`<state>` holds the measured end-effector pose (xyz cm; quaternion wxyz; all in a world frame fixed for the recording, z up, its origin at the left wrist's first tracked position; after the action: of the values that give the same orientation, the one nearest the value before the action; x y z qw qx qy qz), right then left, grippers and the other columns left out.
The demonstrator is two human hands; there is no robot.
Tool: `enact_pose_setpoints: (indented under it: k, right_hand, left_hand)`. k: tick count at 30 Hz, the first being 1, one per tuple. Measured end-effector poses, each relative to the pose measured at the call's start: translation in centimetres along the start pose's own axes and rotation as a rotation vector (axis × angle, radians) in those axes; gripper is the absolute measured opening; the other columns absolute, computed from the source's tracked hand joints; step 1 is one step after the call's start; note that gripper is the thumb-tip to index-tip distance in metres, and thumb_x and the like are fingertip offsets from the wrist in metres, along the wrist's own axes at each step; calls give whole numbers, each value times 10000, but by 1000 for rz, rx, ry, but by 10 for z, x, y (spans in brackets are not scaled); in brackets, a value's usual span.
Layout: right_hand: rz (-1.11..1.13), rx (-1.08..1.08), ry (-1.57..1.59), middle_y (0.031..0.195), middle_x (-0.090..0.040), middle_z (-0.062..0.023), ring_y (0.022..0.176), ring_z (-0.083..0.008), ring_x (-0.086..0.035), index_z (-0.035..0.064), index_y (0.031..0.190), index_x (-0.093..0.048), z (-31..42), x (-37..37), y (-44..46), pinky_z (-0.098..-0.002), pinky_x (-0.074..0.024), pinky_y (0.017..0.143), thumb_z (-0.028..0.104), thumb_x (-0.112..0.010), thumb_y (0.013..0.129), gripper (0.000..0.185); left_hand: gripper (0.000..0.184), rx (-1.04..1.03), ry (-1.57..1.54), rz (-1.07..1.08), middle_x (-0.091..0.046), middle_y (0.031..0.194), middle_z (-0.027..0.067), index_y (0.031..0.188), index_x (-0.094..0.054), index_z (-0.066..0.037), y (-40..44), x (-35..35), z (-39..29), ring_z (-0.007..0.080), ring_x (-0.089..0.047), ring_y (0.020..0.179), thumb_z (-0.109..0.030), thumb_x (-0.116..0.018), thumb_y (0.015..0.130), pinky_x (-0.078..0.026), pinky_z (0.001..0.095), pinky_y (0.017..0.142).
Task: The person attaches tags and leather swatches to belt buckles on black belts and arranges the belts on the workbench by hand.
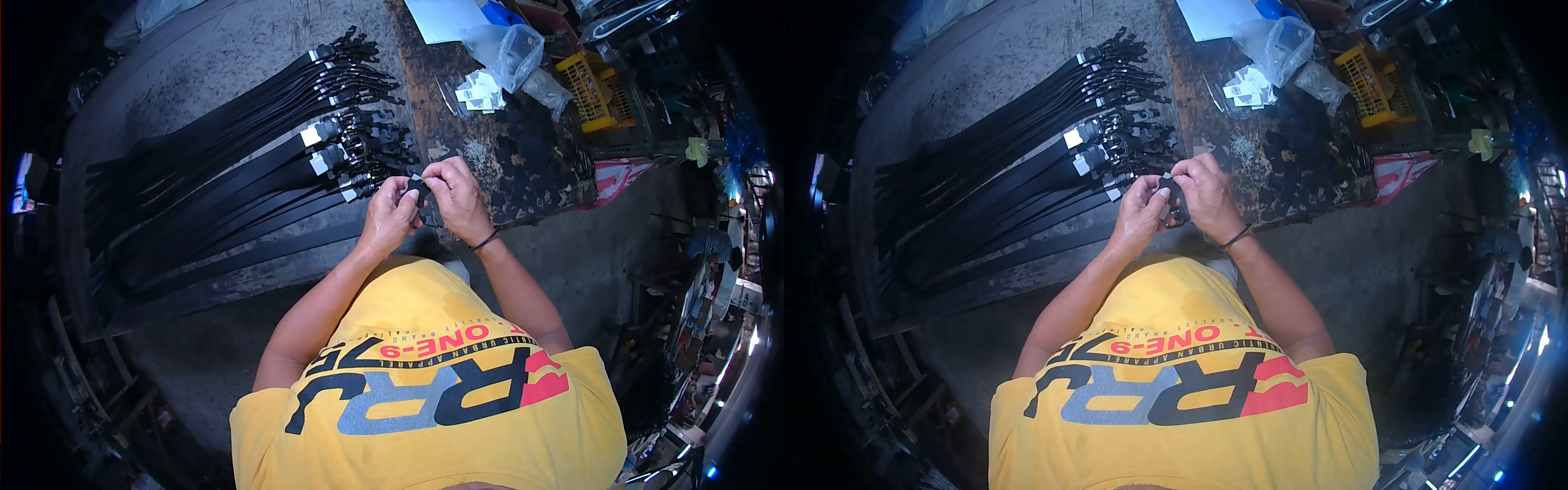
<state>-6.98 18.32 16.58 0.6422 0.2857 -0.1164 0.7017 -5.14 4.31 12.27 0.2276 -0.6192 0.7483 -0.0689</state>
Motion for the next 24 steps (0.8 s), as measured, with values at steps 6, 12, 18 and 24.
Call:
enact_pose_setpoints:
  k: [6,12,18,24]
  right_hand:
    - [2,11,-21,891,-553,-120,813,-277,-591,13,920,-617,1,0,0,-349,-476,710,13,-568,851,85]
    - [14,49,-63,895,-541,-119,810,-284,-595,23,936,-607,0,-2,-4,-362,-480,701,11,-573,843,99]
    - [37,29,-86,924,-544,-121,804,-267,-602,22,984,-600,-2,-4,-8,-351,-496,700,18,-580,835,150]
    - [151,-309,267,979,-551,-64,851,-152,-576,32,1092,-603,-17,3,-11,-296,-489,746,39,-611,813,278]
  left_hand:
    - [195,9,0,2,-632,832,59,1080,-492,-15,-1,0,-2,92,-588,571,-159,-524,954,-460,198,455]
    - [195,7,-14,5,-633,832,53,1087,-493,-20,-1,0,-1,89,-588,566,-154,-530,950,-459,196,452]
    - [191,-10,-12,15,-632,872,61,1105,-479,-29,-2,0,0,90,-600,632,-134,-523,952,-481,207,513]
    - [168,-412,241,-1,-624,953,88,1077,-518,-19,1,7,16,134,-610,807,-24,-540,910,-502,263,709]
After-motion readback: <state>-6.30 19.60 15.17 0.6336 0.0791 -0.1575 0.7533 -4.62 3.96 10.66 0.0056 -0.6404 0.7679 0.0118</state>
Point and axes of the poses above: each hand's wrist, its own y-axis towards the middle knuckle, its own x-axis out of the back of the hand, z = x × y, the point moved 2 cm from there along y, towards the middle knuckle
